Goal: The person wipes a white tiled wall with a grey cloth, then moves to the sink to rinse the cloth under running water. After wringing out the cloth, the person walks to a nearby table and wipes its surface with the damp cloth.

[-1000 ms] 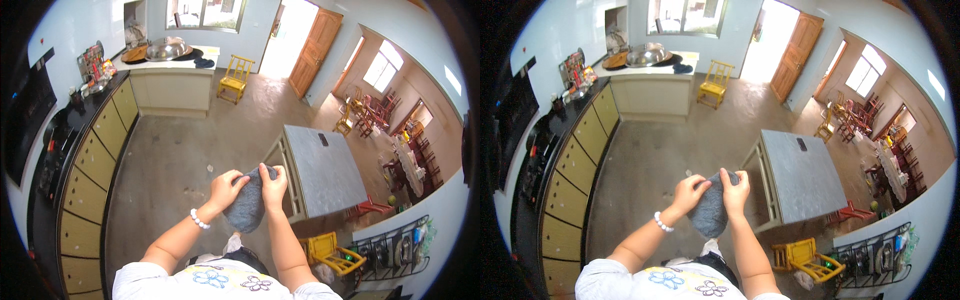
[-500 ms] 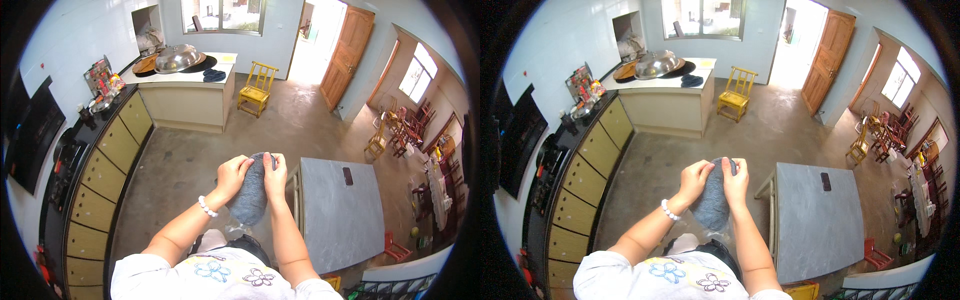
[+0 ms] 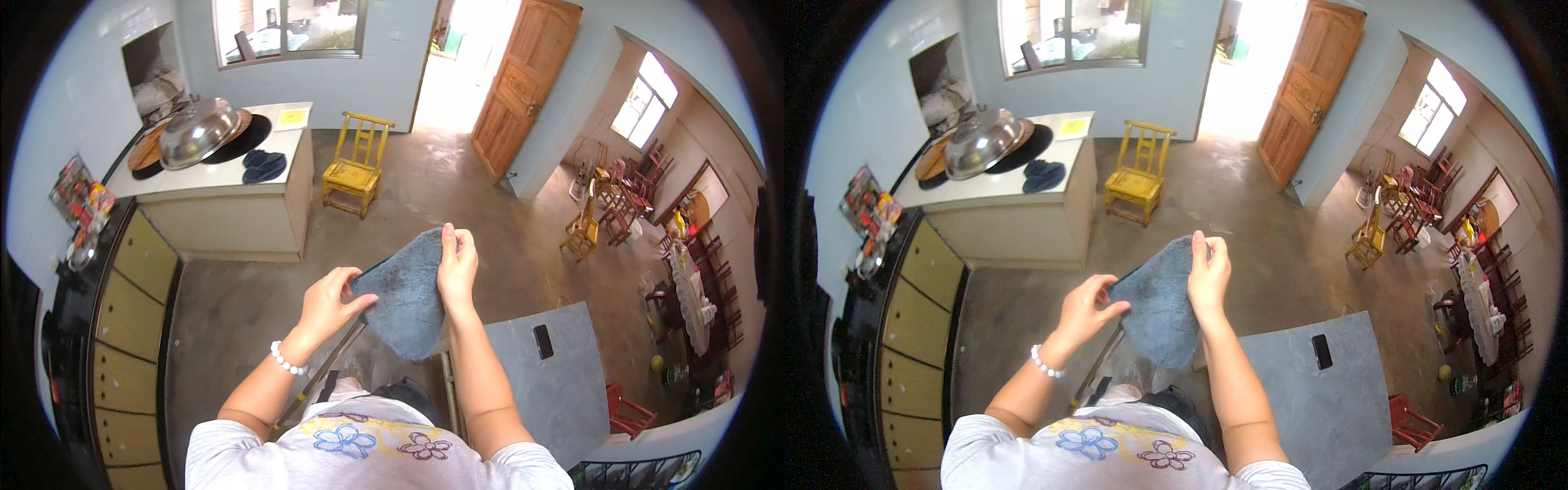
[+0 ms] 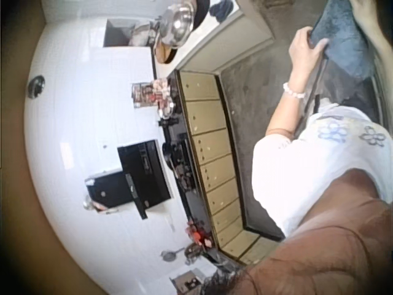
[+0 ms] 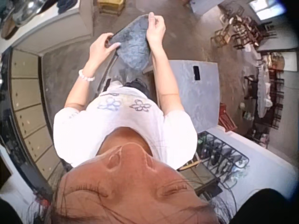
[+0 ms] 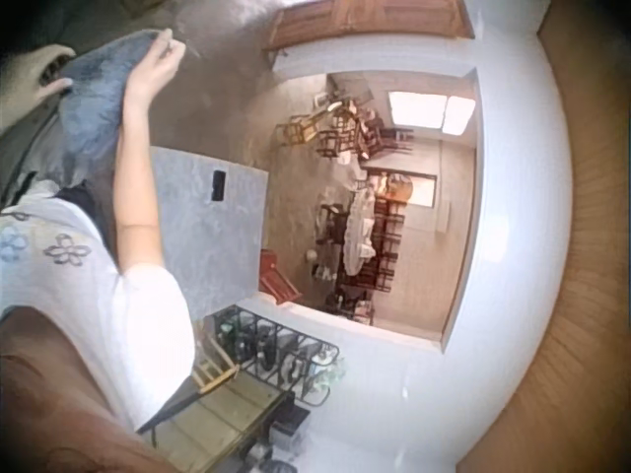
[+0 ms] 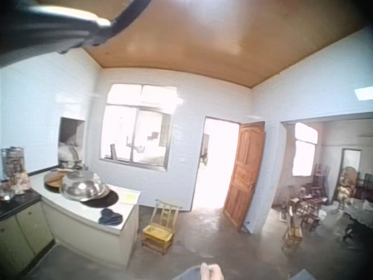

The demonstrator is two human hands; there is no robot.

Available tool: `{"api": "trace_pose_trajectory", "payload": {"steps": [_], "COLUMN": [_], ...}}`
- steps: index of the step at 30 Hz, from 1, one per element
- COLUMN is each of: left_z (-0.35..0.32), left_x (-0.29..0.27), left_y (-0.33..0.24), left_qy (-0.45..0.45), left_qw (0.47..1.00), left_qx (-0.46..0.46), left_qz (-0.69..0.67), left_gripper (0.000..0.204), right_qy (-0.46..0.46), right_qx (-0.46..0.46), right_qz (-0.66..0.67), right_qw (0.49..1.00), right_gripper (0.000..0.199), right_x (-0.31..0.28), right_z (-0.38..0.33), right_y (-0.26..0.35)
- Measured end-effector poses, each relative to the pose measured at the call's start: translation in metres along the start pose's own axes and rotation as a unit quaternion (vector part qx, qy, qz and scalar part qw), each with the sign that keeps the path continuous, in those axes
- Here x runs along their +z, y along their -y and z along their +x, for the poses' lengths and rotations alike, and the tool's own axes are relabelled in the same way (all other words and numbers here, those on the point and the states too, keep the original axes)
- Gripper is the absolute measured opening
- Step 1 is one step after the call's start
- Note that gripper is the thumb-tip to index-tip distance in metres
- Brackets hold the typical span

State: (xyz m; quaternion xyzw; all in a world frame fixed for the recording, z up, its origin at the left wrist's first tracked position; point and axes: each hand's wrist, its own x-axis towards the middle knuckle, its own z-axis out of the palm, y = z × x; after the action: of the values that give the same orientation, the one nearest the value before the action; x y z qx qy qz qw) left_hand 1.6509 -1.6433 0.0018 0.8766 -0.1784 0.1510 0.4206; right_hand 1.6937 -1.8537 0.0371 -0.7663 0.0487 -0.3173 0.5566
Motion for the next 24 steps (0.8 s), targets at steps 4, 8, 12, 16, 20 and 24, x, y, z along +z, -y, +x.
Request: {"api": "trace_pose_trajectory", "payload": {"steps": [4,8,12,16,20,24], "left_z": [0.093,0.184,0.267,0.363,0.442,0.474], "left_x": [0.048,0.092,0.138,0.175,0.209,0.286], "left_y": [0.033,0.063,0.086,0.081,0.069,0.111], "left_qy": [0.069,0.118,0.054,0.020,-0.066,-0.055], "left_qw": [0.975,0.950,0.986,0.994,0.994,0.975], "left_qx": [-0.120,-0.138,-0.039,-0.029,0.073,0.198], "left_qz": [-0.177,-0.253,-0.153,-0.104,0.046,0.086], "left_gripper": [0.040,0.036,0.035,0.050,0.085,0.090], "right_qy": [-0.040,-0.052,-0.034,0.005,-0.005,-0.011], "right_qx": [0.020,0.040,0.037,0.046,0.068,0.070], "right_qz": [-0.006,0.002,0.048,0.087,0.091,0.069], "right_qw": [0.999,0.998,0.998,0.995,0.994,0.995], "right_gripper": [0.036,0.036,0.032,0.031,0.031,0.032], "right_x": [0.017,0.031,0.052,0.080,0.101,0.128], "right_z": [0.092,0.176,0.257,0.345,0.432,0.523], "right_y": [-0.043,-0.090,-0.139,-0.176,-0.215,-0.267]}}
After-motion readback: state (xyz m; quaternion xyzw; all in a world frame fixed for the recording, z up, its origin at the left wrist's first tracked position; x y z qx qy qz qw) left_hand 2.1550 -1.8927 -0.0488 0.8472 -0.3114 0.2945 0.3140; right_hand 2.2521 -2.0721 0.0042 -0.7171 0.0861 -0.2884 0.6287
